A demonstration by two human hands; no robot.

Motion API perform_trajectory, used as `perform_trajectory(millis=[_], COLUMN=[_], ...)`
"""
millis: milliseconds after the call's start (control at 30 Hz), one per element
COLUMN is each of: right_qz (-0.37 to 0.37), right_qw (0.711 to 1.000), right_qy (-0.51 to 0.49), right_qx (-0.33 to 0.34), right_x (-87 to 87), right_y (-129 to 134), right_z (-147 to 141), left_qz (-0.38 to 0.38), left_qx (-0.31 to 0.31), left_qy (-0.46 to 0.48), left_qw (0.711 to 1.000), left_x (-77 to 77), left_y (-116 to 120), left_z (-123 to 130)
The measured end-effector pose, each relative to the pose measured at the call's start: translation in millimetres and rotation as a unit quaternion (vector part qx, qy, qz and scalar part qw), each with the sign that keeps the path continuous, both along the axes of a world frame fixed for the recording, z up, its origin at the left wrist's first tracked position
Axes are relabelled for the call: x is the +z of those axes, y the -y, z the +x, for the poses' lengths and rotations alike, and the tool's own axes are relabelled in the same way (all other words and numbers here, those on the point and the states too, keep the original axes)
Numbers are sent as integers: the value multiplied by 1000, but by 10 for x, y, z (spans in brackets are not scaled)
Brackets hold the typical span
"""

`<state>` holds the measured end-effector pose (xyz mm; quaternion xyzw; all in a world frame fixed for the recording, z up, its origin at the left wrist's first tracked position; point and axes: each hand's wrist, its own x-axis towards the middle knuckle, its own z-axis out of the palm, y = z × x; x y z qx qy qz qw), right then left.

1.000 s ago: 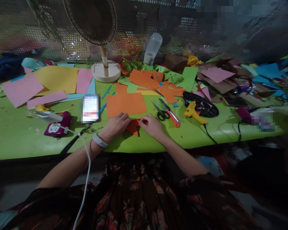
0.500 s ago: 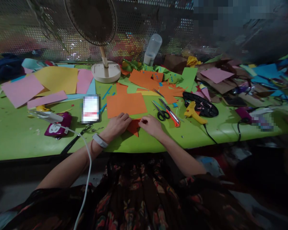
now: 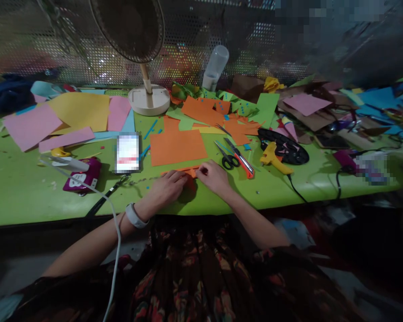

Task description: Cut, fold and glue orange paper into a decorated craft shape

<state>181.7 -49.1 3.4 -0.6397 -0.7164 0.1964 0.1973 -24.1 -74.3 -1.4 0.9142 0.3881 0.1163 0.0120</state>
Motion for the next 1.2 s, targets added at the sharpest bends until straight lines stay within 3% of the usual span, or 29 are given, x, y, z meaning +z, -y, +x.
perform_trajectory(millis=[367, 767, 1200], right_qz=[-14, -14, -3], right_qw=[1000, 1000, 1000], right_qy=[-6, 16, 27], right_qx=[-3, -12, -9], right_x=[-1, 25, 18], right_y=[-10, -6, 4], right_z=[1, -30, -45], left_qz=[-41, -17, -28], left_qx=[-35, -54, -36], left_qy=[16, 3, -44], left_qw=[998, 998, 998], left_x=[55, 50, 11], left_y=[-101, -98, -36], left_z=[-33, -29, 8])
